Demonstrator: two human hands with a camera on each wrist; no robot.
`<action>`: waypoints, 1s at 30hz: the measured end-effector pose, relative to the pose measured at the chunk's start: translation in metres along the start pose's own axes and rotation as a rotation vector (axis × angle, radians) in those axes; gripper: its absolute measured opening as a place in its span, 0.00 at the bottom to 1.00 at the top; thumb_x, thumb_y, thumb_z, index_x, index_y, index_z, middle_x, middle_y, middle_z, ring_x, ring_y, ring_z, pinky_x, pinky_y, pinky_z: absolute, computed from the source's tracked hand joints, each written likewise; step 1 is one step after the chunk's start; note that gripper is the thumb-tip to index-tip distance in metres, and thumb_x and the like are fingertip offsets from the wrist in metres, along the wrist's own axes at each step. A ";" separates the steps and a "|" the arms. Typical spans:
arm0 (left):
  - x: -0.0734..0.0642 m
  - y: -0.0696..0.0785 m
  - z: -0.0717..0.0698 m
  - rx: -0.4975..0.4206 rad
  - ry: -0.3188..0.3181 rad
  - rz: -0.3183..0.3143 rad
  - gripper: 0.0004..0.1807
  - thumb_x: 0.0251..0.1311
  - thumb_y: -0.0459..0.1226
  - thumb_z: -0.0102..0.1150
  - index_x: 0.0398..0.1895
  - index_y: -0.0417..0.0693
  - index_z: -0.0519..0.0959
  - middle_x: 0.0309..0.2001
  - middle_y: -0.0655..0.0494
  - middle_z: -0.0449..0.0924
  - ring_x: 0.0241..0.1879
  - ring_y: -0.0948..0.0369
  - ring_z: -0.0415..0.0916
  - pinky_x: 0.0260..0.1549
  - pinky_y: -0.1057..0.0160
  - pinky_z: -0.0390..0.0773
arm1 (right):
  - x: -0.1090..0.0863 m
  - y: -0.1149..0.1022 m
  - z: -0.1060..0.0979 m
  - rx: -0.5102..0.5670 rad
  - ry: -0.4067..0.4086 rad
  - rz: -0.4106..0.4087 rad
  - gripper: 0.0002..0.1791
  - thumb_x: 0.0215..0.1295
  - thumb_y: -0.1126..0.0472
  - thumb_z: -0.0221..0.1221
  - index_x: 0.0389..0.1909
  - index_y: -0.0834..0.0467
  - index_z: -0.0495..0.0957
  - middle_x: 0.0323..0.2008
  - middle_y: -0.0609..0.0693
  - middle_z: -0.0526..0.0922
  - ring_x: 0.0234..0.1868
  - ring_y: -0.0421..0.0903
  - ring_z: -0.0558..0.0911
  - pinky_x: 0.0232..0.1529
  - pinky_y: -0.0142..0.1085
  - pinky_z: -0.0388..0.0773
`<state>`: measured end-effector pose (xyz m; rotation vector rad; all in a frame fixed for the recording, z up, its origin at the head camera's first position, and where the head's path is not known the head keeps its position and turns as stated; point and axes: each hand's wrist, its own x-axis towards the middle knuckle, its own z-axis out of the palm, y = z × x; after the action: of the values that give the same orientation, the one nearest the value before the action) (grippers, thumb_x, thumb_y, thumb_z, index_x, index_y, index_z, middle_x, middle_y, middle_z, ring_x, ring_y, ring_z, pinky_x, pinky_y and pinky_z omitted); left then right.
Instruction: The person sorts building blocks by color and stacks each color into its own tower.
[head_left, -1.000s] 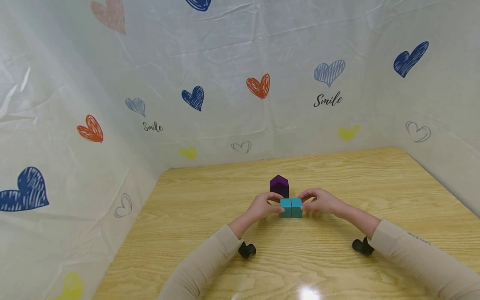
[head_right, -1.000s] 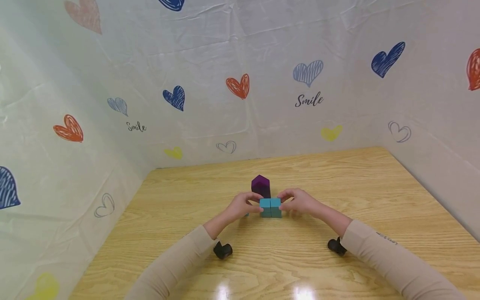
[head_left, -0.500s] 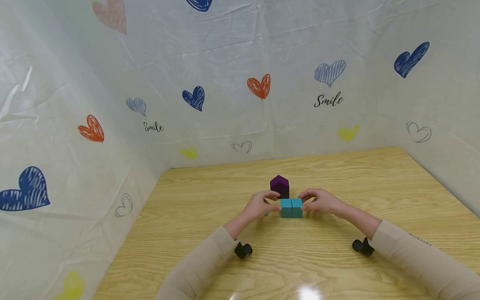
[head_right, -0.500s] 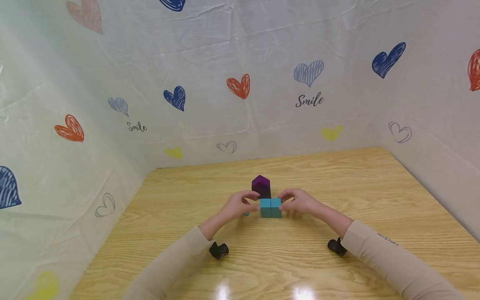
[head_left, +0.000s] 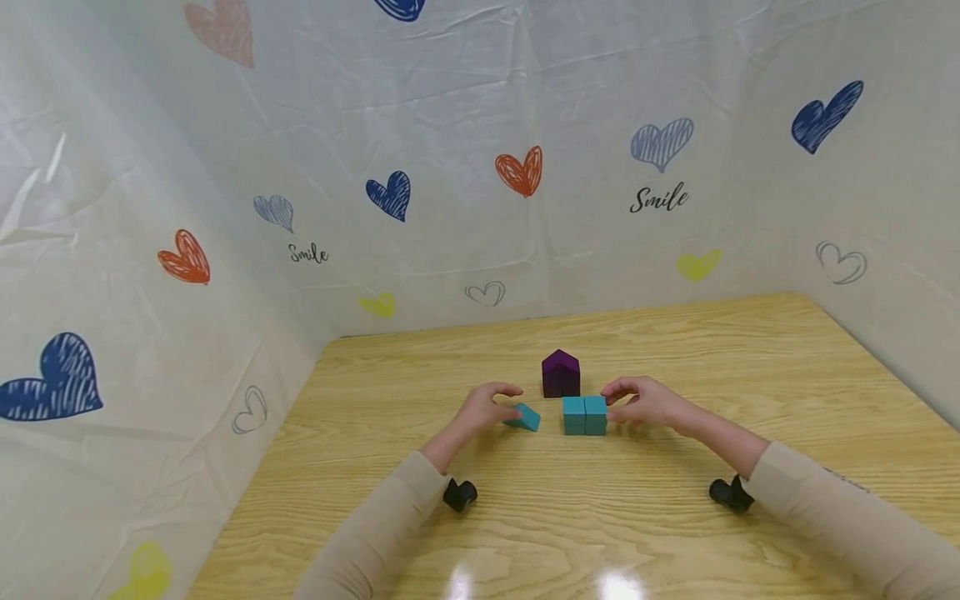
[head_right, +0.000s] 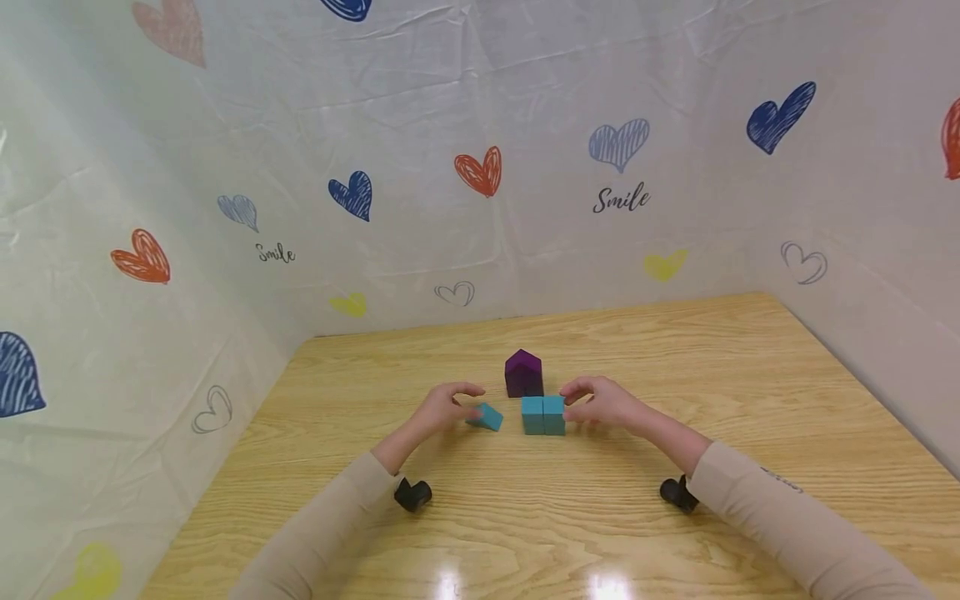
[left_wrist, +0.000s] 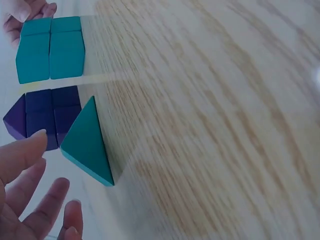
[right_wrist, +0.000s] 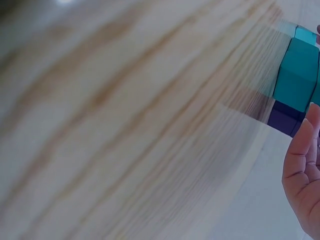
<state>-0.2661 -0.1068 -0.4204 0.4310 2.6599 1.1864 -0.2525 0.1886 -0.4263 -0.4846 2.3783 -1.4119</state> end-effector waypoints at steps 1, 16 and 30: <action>0.000 -0.001 0.000 0.001 -0.010 -0.004 0.20 0.52 0.33 0.64 0.50 0.42 0.77 0.52 0.45 0.74 0.55 0.48 0.68 0.51 0.52 0.70 | 0.000 0.000 0.000 0.001 0.000 -0.001 0.25 0.57 0.59 0.63 0.50 0.69 0.71 0.45 0.60 0.75 0.34 0.46 0.76 0.33 0.41 0.76; 0.008 -0.012 0.006 -0.032 -0.080 -0.081 0.21 0.49 0.30 0.66 0.49 0.43 0.78 0.51 0.47 0.76 0.57 0.51 0.66 0.58 0.52 0.64 | -0.002 -0.002 0.001 0.038 -0.007 0.015 0.25 0.56 0.59 0.63 0.50 0.70 0.70 0.44 0.59 0.75 0.33 0.46 0.76 0.31 0.38 0.74; 0.012 -0.019 0.006 -0.003 -0.065 -0.054 0.19 0.48 0.32 0.67 0.46 0.40 0.78 0.47 0.47 0.77 0.50 0.52 0.71 0.53 0.54 0.68 | -0.003 -0.003 0.001 0.033 -0.007 0.014 0.25 0.57 0.59 0.63 0.50 0.69 0.70 0.45 0.59 0.75 0.34 0.47 0.75 0.31 0.38 0.74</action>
<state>-0.2795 -0.1105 -0.4390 0.3881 2.5968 1.1413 -0.2492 0.1875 -0.4243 -0.4628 2.3450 -1.4388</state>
